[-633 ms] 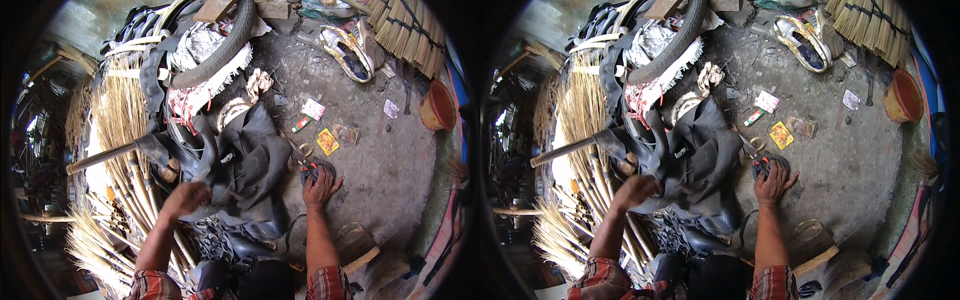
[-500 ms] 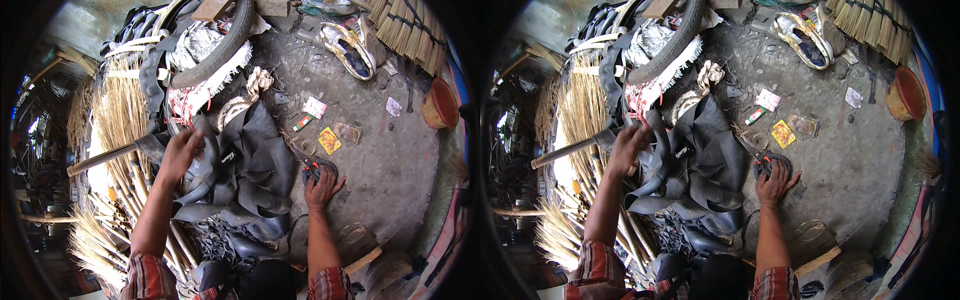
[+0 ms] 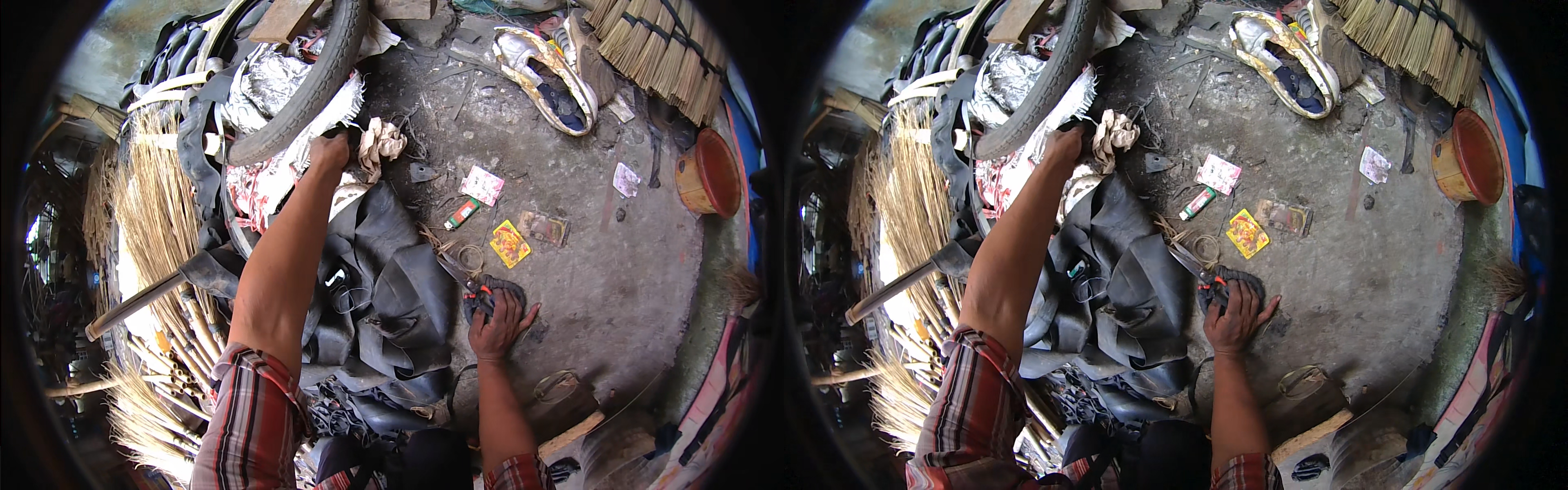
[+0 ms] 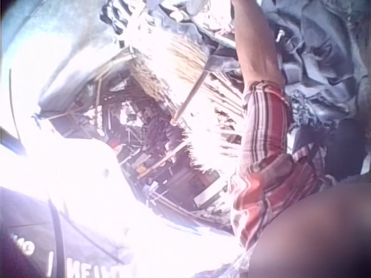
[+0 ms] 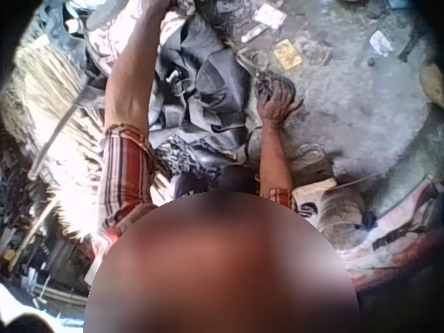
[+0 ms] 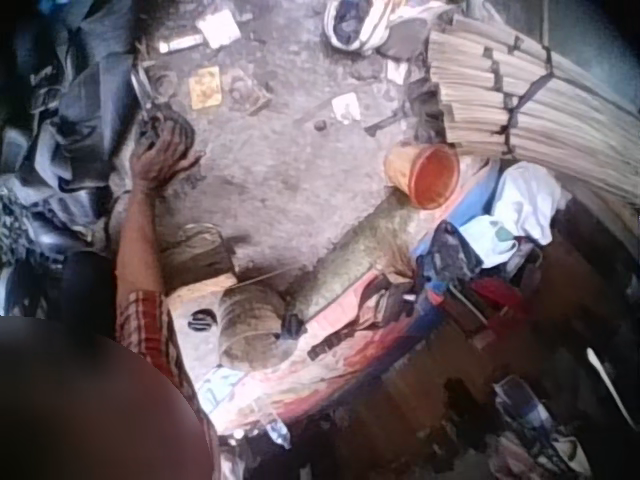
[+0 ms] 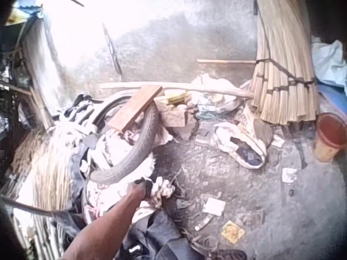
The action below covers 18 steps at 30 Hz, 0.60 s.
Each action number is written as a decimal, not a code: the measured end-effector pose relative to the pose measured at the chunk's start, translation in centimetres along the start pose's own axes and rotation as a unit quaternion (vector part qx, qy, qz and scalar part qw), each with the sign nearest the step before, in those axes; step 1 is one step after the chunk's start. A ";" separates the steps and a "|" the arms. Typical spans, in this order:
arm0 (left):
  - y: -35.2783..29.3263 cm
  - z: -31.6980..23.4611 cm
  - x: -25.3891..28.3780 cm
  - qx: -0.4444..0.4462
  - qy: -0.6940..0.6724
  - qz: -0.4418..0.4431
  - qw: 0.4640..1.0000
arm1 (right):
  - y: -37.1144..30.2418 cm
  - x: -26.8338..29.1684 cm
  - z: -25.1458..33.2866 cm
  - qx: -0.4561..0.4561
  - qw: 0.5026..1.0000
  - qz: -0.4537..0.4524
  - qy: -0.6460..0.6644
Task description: The person sits on the ground and uses shears to cut a piece of black rubber into strips. They repeatedly reposition the rubber and continue cutting, with finished strips accumulating on the floor.
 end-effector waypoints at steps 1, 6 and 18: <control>-0.3 -0.6 0.1 -0.024 -0.005 0.023 0.999 | 0.0 -0.1 0.0 -0.001 1.000 0.005 -0.002; -7.6 -2.9 3.4 -0.117 -0.048 0.241 0.962 | -0.2 -0.1 0.0 -0.002 1.000 -0.006 -0.003; -29.2 9.0 23.5 0.038 -0.446 0.169 0.878 | -0.5 -0.2 -0.1 0.011 1.000 -0.003 -0.021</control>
Point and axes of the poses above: each hand's wrist, its own y-axis towards the middle knuckle, its own x-axis out of the back of the hand, z = x × y, the point moved 6 cm from there along y, towards the middle knuckle, and after that the axes turned 11 degrees about -z, right-handed, at the moved point
